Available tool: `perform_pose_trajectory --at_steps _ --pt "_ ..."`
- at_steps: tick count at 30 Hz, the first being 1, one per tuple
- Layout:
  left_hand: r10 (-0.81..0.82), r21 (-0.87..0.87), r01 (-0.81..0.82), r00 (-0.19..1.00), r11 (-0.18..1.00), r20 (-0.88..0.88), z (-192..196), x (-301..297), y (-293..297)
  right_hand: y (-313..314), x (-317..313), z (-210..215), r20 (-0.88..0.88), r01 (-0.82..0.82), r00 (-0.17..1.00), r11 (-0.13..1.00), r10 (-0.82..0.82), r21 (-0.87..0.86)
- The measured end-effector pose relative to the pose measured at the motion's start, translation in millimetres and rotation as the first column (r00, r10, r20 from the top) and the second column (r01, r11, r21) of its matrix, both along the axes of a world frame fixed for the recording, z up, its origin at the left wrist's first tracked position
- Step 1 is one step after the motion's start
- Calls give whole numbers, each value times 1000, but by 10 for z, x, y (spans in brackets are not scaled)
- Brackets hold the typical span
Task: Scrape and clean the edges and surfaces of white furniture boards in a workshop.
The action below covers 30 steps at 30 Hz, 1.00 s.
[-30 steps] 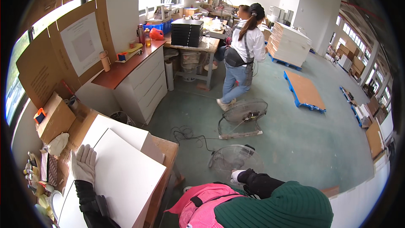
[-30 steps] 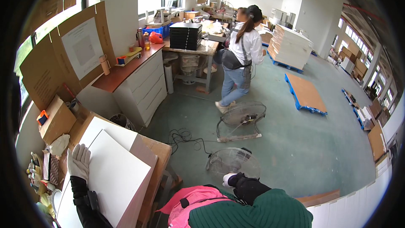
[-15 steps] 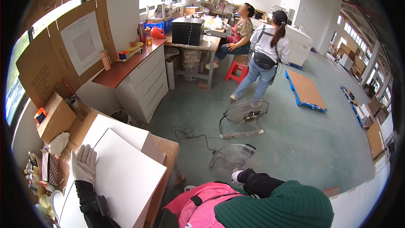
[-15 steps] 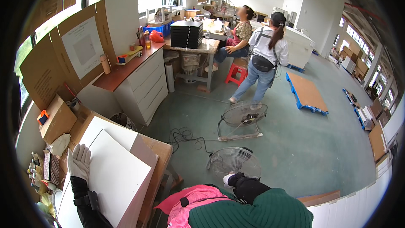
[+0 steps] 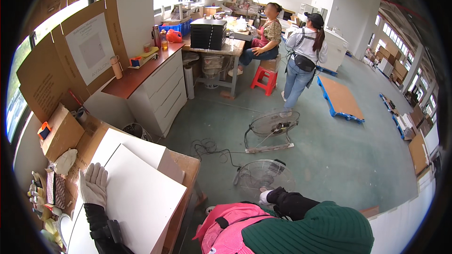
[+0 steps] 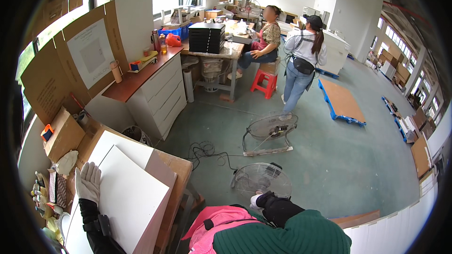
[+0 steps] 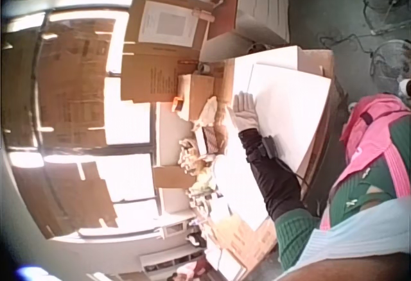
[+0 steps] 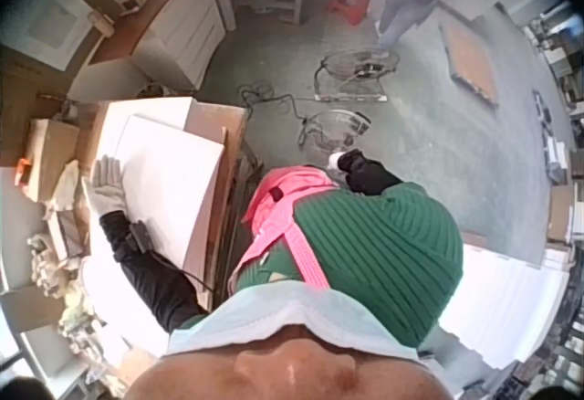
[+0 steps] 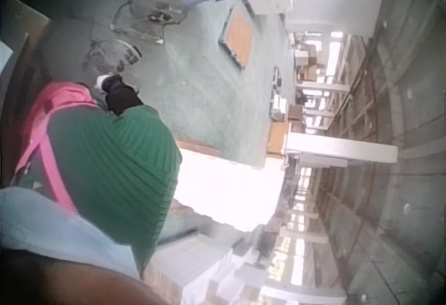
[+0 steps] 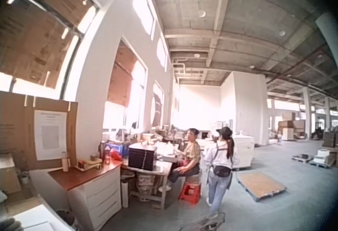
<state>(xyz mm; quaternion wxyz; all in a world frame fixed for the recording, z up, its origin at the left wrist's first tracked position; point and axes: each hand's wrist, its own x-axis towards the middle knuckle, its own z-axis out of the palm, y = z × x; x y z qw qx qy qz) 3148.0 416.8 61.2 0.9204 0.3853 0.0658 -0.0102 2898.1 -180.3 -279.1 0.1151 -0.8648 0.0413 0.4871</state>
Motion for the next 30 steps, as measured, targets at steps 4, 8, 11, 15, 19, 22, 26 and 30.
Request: perform_pose_trajectory --at_steps 4,8,11,15,19,22,26,30 --pt "6 4 -6 1000 1000 -9 10 -19 19 -75 -73 -167 17 -118 993 993 117 18" --pt "5 7 -5 1000 1000 -15 -19 -7 29 50 26 197 72 -169 984 985 166 44" --pt "14 2 -14 1000 1000 -14 -19 -10 31 85 58 306 -1 -81 997 995 81 58" --pt "-5 4 5 1000 1000 -6 0 10 7 21 9 161 28 57 998 986 -62 159" --pt "-1 2 1 1000 1000 -3 -16 -11 50 129 56 476 -8 201 980 979 -201 29" --pt "2 2 -2 1000 1000 -9 -6 4 22 121 46 547 138 141 980 989 -146 43" --pt "3 17 -3 1000 1000 -2 -21 -4 36 301 146 906 123 135 983 991 -133 -13" --pt "2 17 -2 1000 1000 -3 -12 -6 23 358 138 979 157 14 988 993 5 -115"
